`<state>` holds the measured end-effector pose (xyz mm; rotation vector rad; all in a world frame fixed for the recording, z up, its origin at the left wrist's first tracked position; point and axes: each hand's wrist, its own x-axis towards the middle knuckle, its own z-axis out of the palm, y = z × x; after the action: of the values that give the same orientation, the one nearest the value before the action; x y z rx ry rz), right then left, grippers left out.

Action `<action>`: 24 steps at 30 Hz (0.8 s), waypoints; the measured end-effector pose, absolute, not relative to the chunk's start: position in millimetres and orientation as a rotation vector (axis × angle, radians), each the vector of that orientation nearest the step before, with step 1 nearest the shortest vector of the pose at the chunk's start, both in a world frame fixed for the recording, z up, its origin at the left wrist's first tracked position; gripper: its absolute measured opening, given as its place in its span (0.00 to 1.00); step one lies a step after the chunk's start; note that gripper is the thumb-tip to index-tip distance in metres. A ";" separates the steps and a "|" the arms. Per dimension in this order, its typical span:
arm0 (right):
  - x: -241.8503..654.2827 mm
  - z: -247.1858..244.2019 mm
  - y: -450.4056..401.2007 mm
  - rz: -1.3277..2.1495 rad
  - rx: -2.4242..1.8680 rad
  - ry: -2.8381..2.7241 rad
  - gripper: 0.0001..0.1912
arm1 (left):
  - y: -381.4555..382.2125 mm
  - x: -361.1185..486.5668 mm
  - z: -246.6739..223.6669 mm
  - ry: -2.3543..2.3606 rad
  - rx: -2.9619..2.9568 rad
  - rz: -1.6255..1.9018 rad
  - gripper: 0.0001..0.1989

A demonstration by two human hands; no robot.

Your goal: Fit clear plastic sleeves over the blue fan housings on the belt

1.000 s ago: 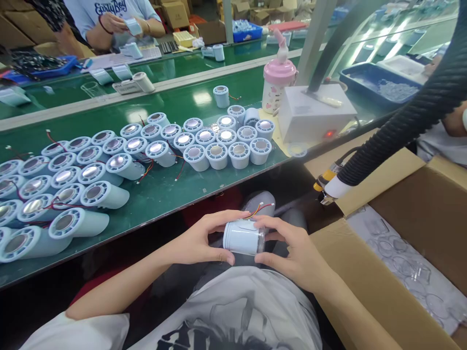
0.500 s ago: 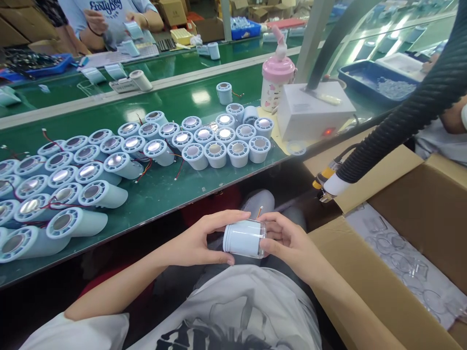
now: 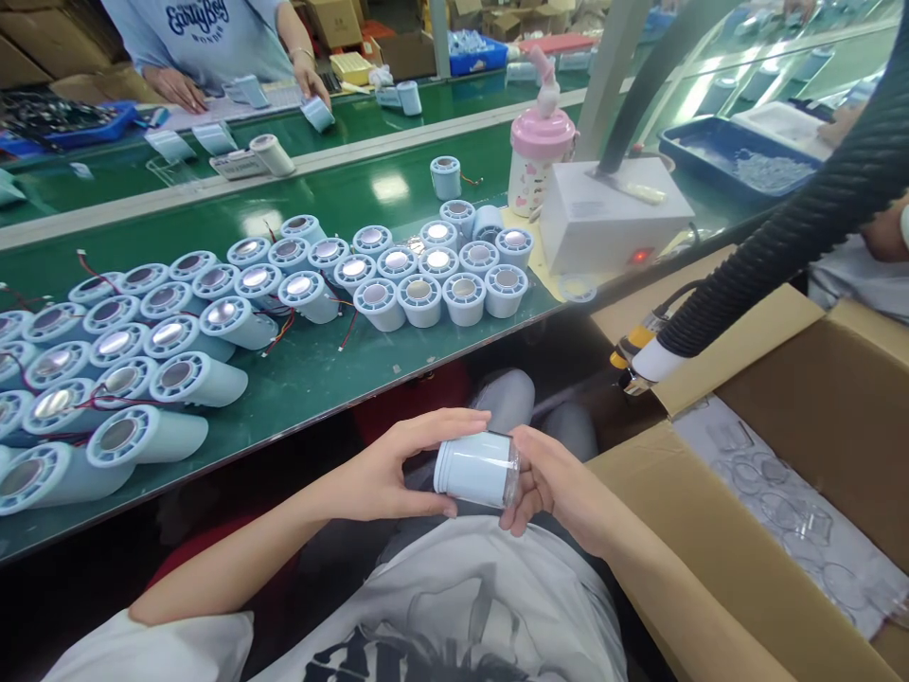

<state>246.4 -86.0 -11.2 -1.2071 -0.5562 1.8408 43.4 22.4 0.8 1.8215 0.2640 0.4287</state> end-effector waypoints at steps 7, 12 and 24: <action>245.2 -17.4 -86.2 2.063 -1.197 -0.466 0.35 | 16.8 45.6 -0.6 0.267 1.757 0.451 0.36; 247.3 -19.2 -93.1 1.835 -1.164 -0.800 0.37 | 9.5 45.9 8.9 0.433 1.638 0.397 0.31; 254.8 -18.9 -106.4 1.290 -1.173 -1.296 0.29 | 15.2 43.0 13.6 0.401 1.525 0.275 0.41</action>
<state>254.8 -106.4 -18.9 -1.1727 -1.2960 1.2905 43.0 15.2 13.6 1.5248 0.4005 0.2754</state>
